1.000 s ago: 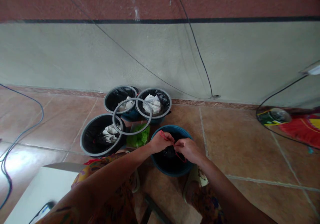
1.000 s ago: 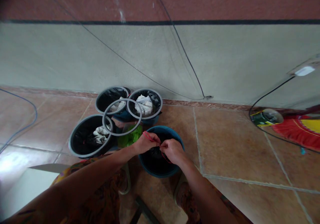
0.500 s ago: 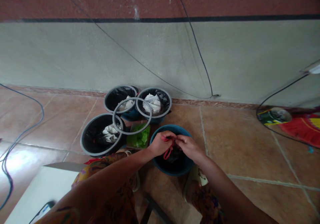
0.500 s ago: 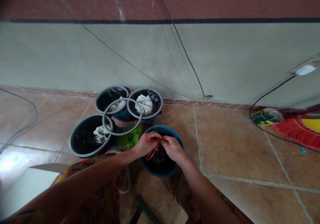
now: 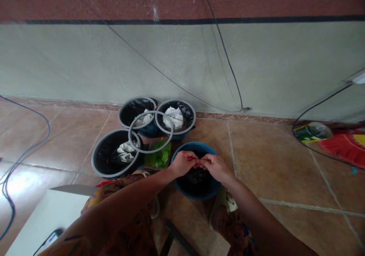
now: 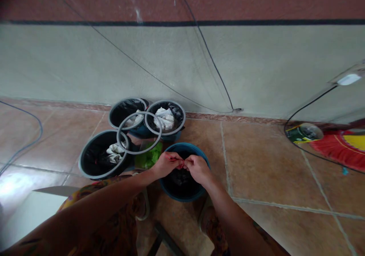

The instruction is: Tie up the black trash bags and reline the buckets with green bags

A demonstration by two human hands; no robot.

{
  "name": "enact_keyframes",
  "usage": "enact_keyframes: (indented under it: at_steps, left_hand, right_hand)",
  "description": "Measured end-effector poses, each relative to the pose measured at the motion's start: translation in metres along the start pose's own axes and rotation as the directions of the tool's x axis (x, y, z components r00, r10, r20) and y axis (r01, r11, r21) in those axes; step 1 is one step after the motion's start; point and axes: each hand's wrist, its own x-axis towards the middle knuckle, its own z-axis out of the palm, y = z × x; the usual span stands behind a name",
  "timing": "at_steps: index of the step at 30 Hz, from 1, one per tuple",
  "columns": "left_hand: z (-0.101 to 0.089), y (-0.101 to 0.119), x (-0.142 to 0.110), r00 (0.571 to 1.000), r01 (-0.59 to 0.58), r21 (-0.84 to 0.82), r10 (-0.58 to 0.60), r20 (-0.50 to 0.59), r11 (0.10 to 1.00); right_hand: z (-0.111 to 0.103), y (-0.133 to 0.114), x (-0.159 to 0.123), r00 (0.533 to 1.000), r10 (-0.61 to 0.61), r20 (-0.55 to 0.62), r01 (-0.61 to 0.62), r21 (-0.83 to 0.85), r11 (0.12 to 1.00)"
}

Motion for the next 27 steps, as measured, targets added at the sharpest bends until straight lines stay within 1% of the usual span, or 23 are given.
enact_keyframes:
  at_steps: [2,4,6,9,11,13,15,17,20,23,25,27]
  left_hand:
    - [0.001,-0.002,0.000,0.999,0.042,0.031,-0.041,-0.008,0.999]
    - [0.003,-0.004,0.000,0.996,0.083,0.074,-0.081,-0.028,0.994]
    - [0.004,-0.009,0.001,0.992,0.120,0.089,-0.117,-0.040,0.989]
    - [0.002,-0.015,0.004,0.988,0.151,0.028,-0.150,-0.035,0.988]
    - [0.000,-0.019,0.007,0.990,0.143,-0.043,-0.143,0.003,0.989]
    - [-0.001,-0.022,0.008,0.990,0.140,-0.125,-0.135,0.046,0.982]
    - [0.000,-0.024,0.008,0.988,0.156,-0.201,-0.150,0.042,0.967]
    - [0.000,-0.025,0.008,0.984,0.170,-0.262,-0.176,0.003,0.950]
    - [-0.002,-0.024,0.010,0.982,0.162,-0.322,-0.184,-0.040,0.933]
    - [-0.006,-0.020,0.012,0.981,0.158,-0.291,-0.185,-0.065,0.944]
    - [-0.006,-0.015,0.012,0.974,0.181,-0.265,-0.209,-0.083,0.947]
    - [-0.002,-0.009,0.009,0.966,0.216,-0.299,-0.247,-0.070,0.929]
  right_hand:
    - [-0.001,-0.002,0.000,0.998,-0.055,-0.035,0.046,-0.236,0.971]
    - [-0.002,-0.003,-0.001,0.996,-0.081,-0.047,0.052,-0.435,0.899]
    - [-0.002,-0.003,-0.003,0.996,-0.078,-0.053,0.033,-0.581,0.813]
    - [-0.004,-0.002,-0.005,0.998,-0.030,-0.058,-0.021,-0.712,0.702]
    - [-0.004,-0.001,-0.007,0.997,0.004,-0.074,-0.059,-0.764,0.643]
    - [-0.004,0.000,-0.008,0.996,0.022,-0.088,-0.084,-0.800,0.594]
    - [-0.004,-0.001,-0.009,0.995,0.030,-0.092,-0.093,-0.816,0.570]
    - [-0.004,-0.001,-0.009,0.997,0.028,-0.067,-0.071,-0.805,0.589]
    - [-0.008,0.000,-0.007,0.999,0.021,-0.050,-0.051,-0.751,0.659]
    - [-0.011,0.005,-0.006,0.999,-0.014,-0.036,-0.013,-0.664,0.748]
    - [-0.008,0.008,-0.008,0.999,-0.048,0.021,0.051,-0.598,0.800]
    - [0.000,0.010,-0.010,0.995,-0.067,0.079,0.100,-0.558,0.824]
